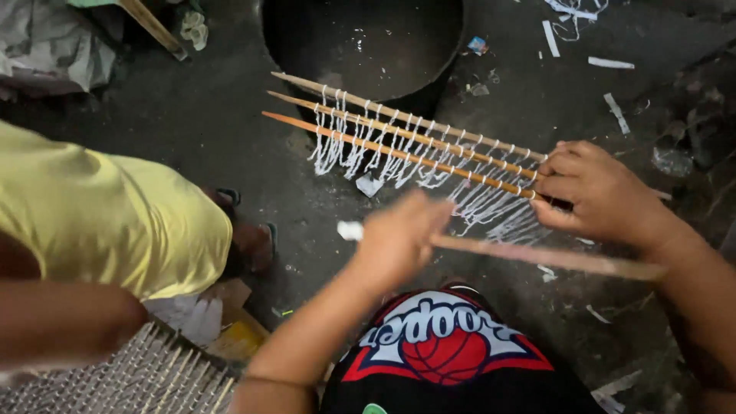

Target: The person holds a wooden frame with multiple white cotton wicks and dips them into a large black basin of liquid. They use a thin stick to adjust the wicks in the liquid, then lift the frame and place it on a metal rack. The person repeats this process with another frame of wicks.

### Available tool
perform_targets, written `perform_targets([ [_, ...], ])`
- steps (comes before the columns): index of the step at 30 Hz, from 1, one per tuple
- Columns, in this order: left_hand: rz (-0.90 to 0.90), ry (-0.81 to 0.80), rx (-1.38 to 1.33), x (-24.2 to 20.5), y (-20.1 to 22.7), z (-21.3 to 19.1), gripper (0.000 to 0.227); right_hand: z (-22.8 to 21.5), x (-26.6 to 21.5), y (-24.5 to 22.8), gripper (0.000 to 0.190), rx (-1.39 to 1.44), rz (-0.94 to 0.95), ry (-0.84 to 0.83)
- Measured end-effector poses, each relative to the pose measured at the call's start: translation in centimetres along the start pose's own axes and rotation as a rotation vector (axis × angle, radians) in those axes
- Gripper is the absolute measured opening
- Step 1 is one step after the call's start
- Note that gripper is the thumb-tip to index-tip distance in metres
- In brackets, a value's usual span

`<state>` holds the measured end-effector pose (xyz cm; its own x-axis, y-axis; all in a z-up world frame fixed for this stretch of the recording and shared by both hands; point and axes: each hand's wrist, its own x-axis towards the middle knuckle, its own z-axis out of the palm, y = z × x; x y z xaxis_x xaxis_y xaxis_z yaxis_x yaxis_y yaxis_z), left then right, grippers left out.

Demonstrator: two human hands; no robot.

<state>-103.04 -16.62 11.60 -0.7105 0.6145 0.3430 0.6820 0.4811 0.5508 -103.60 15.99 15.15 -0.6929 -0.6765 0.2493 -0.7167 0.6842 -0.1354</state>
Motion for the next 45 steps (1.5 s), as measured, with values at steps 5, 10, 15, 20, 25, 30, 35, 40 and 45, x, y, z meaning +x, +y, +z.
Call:
perform_targets([
  [5,-0.087,-0.018,0.166,9.0,0.2,-4.0,0.01,0.9,-0.2,3.1,0.024,-0.031,0.144,-0.075],
  [10,0.125,0.081,0.357,13.9,-2.1,-1.8,0.024,-0.5,2.1,5.9,0.01,-0.005,-0.099,0.029],
  [15,0.1,0.111,0.326,16.0,-2.4,-0.9,0.037,-1.7,2.6,8.5,0.012,-0.029,-0.106,-0.06],
  [20,0.053,0.135,0.324,17.6,-3.5,0.0,0.031,-1.5,2.9,11.1,0.02,-0.045,-0.115,-0.084],
  [25,0.025,0.067,0.411,18.9,-3.8,0.2,0.025,-1.9,3.9,12.7,0.017,-0.01,-0.173,-0.098],
  [30,0.015,0.052,0.497,19.4,-4.2,0.6,0.026,-1.7,4.2,13.5,0.015,0.011,-0.13,-0.16],
  [35,0.022,0.109,0.455,19.5,-4.1,0.0,0.033,-0.9,3.8,14.3,0.02,0.028,-0.135,-0.114],
  [40,0.067,0.119,0.363,19.5,-3.3,-0.9,0.028,-1.5,4.9,14.0,0.019,0.048,-0.161,-0.079],
  [45,0.026,0.046,0.423,20.0,-3.2,0.0,0.022,-1.2,5.0,14.0,0.017,0.045,-0.194,-0.035],
])
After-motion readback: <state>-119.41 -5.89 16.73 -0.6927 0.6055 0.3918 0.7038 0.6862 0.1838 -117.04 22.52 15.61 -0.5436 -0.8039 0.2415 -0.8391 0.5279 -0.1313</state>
